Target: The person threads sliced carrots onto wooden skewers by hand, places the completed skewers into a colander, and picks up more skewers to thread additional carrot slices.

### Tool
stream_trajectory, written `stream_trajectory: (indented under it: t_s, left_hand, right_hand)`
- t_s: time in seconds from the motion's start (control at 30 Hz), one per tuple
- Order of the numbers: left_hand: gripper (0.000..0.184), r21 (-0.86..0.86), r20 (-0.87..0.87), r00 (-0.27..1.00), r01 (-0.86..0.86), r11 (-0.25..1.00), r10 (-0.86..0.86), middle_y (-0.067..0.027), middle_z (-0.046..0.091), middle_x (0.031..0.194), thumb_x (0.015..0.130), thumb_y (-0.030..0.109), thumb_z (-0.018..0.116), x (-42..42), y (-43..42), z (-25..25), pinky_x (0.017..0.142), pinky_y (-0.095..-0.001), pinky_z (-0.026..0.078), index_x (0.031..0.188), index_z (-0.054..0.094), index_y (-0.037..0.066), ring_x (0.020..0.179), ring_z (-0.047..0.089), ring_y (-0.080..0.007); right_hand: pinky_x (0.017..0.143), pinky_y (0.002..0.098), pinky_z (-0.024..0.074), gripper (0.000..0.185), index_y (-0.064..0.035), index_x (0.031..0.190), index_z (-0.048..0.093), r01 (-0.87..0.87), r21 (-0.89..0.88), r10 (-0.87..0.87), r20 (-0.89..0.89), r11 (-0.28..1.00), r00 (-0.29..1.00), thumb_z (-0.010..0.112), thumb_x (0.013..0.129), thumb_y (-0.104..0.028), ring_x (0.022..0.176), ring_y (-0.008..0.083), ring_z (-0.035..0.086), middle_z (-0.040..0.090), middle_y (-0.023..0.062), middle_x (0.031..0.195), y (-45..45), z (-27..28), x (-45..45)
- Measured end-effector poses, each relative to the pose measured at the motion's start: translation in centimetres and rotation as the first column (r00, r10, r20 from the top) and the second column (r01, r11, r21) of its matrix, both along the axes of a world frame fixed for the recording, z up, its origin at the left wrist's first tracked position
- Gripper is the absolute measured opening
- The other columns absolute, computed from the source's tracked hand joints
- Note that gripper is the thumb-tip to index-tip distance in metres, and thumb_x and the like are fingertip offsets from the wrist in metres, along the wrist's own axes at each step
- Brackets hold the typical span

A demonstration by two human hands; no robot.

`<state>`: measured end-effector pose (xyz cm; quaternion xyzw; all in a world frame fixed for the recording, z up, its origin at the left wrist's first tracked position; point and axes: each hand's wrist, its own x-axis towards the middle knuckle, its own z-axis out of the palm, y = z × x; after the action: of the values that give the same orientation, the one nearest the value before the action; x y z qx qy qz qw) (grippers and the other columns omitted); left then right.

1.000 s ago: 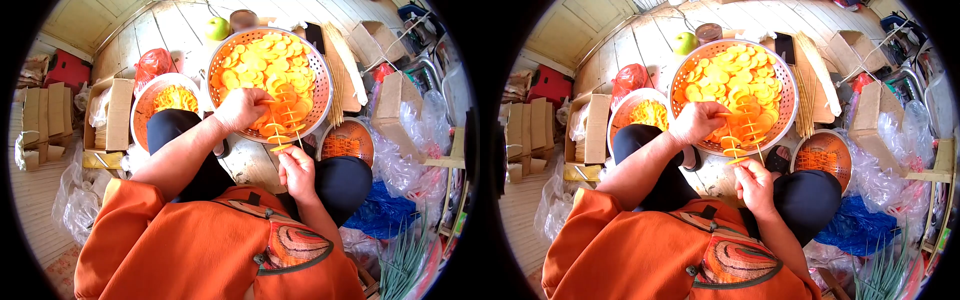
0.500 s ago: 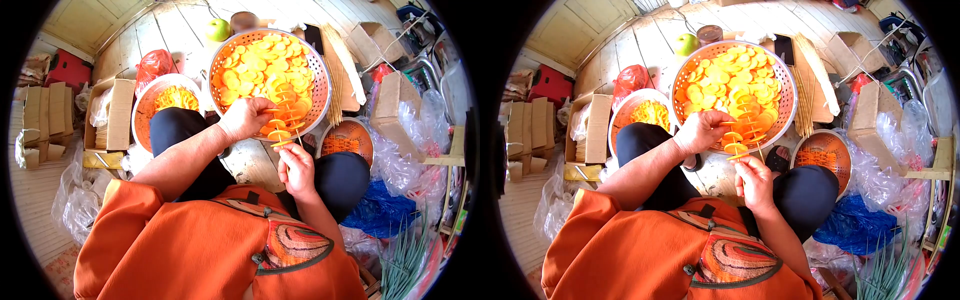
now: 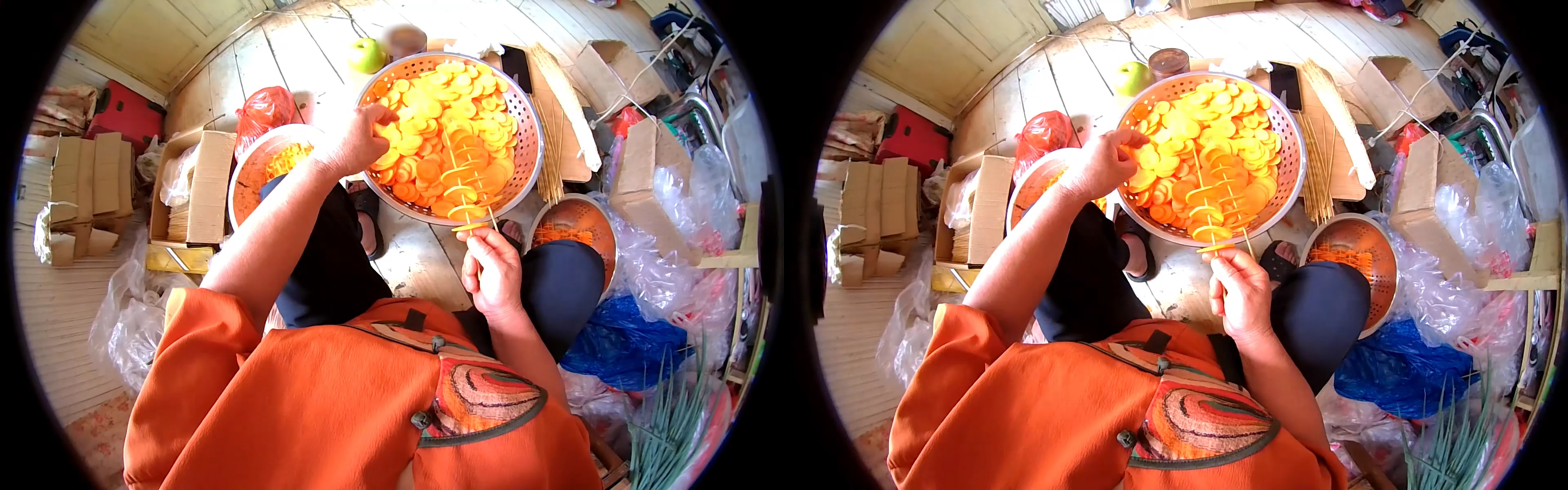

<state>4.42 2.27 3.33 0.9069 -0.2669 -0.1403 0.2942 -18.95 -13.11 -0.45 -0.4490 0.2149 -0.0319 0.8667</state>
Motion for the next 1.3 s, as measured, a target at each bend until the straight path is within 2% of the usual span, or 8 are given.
stream_trajectory:
  t_s: [0.27,0.43,0.53,0.63,0.77,0.97,1.1,1.3]
  left_hand:
    - [0.028,0.684,0.075,0.937,0.202,0.701,-0.342,-0.0111,0.064,0.101,0.077,0.013,0.056,-1.4,-2.1,-1.5,0.081,-0.0380,0.050,0.104,0.062,0.011,0.098,0.062,-0.0281]
    - [0.025,0.664,0.074,0.957,0.163,0.730,-0.281,-0.0127,0.066,0.095,0.079,0.015,0.054,-0.6,-2.1,-2.2,0.079,-0.0382,0.051,0.102,0.062,0.010,0.091,0.064,-0.0273]
    - [0.032,0.403,0.163,0.980,0.039,0.914,-0.114,-0.0118,0.067,0.085,0.076,0.014,0.061,-0.2,-1.3,-3.3,0.068,-0.0373,0.053,0.108,0.060,0.006,0.076,0.066,-0.0260]
    - [0.035,-0.123,-0.203,0.976,-0.106,0.987,0.079,-0.0088,0.066,0.077,0.074,0.016,0.071,0.0,-0.9,-3.6,0.060,-0.0262,0.051,0.104,0.062,0.001,0.068,0.062,-0.0113]
    - [0.031,-0.052,-0.327,0.937,-0.146,0.988,0.121,-0.0104,0.066,0.080,0.075,0.018,0.070,-1.1,-1.7,-2.7,0.063,-0.0283,0.051,0.099,0.063,0.000,0.070,0.063,-0.0142]
    - [0.032,0.136,-0.006,1.000,-0.030,0.990,0.031,-0.0123,0.066,0.080,0.070,0.028,0.073,-1.7,-2.6,-4.7,0.071,-0.0355,0.051,0.094,0.066,0.008,0.073,0.064,-0.0298]
    - [0.027,-0.003,0.115,0.993,-0.017,1.000,0.017,-0.0087,0.066,0.077,0.071,0.025,0.073,-1.5,-2.4,-4.8,0.066,-0.0328,0.051,0.089,0.066,0.006,0.070,0.064,-0.0248]
    - [0.016,-0.366,-0.675,0.714,-0.540,0.757,0.183,-0.0004,0.060,0.067,0.074,0.013,0.072,-1.0,-2.2,-3.8,0.039,-0.0196,0.034,0.077,0.057,0.010,0.049,0.052,-0.0061]
  right_hand:
    - [0.033,0.0219,0.0254,0.016,0.0025,0.093,0.058,-0.024,-0.106,0.022,-0.023,0.994,0.999,0.049,0.091,-0.011,0.032,0.0087,0.033,0.046,0.0029,0.049,0.3,0.4,0.1]
    - [0.034,0.0213,0.0254,0.016,0.0024,0.093,0.058,-0.035,-0.135,0.033,-0.022,0.990,0.999,0.049,0.091,-0.010,0.033,0.0081,0.033,0.046,0.0023,0.049,0.3,0.4,0.1]
    - [0.034,0.0210,0.0256,0.016,0.0024,0.093,0.059,-0.032,-0.146,0.030,-0.017,0.989,0.999,0.049,0.091,-0.010,0.034,0.0075,0.033,0.046,0.0021,0.050,0.2,0.4,0.0]
    - [0.034,0.0205,0.0259,0.015,0.0024,0.093,0.059,-0.043,-0.152,0.042,-0.009,0.987,0.999,0.049,0.091,-0.009,0.034,0.0070,0.034,0.047,0.0020,0.051,0.2,0.4,-0.1]
    - [0.035,0.0198,0.0269,0.015,0.0026,0.092,0.059,-0.061,-0.183,0.062,-0.001,0.981,0.998,0.050,0.091,-0.009,0.035,0.0065,0.035,0.051,0.0023,0.057,0.3,0.3,-0.1]
    - [0.035,0.0195,0.0274,0.015,0.0028,0.091,0.059,-0.053,-0.206,0.052,-0.010,0.977,0.999,0.050,0.090,-0.009,0.037,0.0061,0.037,0.052,0.0028,0.061,0.4,0.2,-0.4]
    - [0.035,0.0192,0.0278,0.015,0.0024,0.091,0.059,-0.056,-0.216,0.055,-0.009,0.975,0.998,0.051,0.090,-0.010,0.037,0.0063,0.037,0.051,0.0024,0.058,0.3,0.2,-0.6]
    - [0.037,0.0178,0.0328,0.016,0.0000,0.094,0.060,-0.182,-0.232,0.171,-0.066,0.956,0.983,0.053,0.090,-0.014,0.040,0.0052,0.040,0.048,0.0000,0.056,0.3,0.2,-0.5]
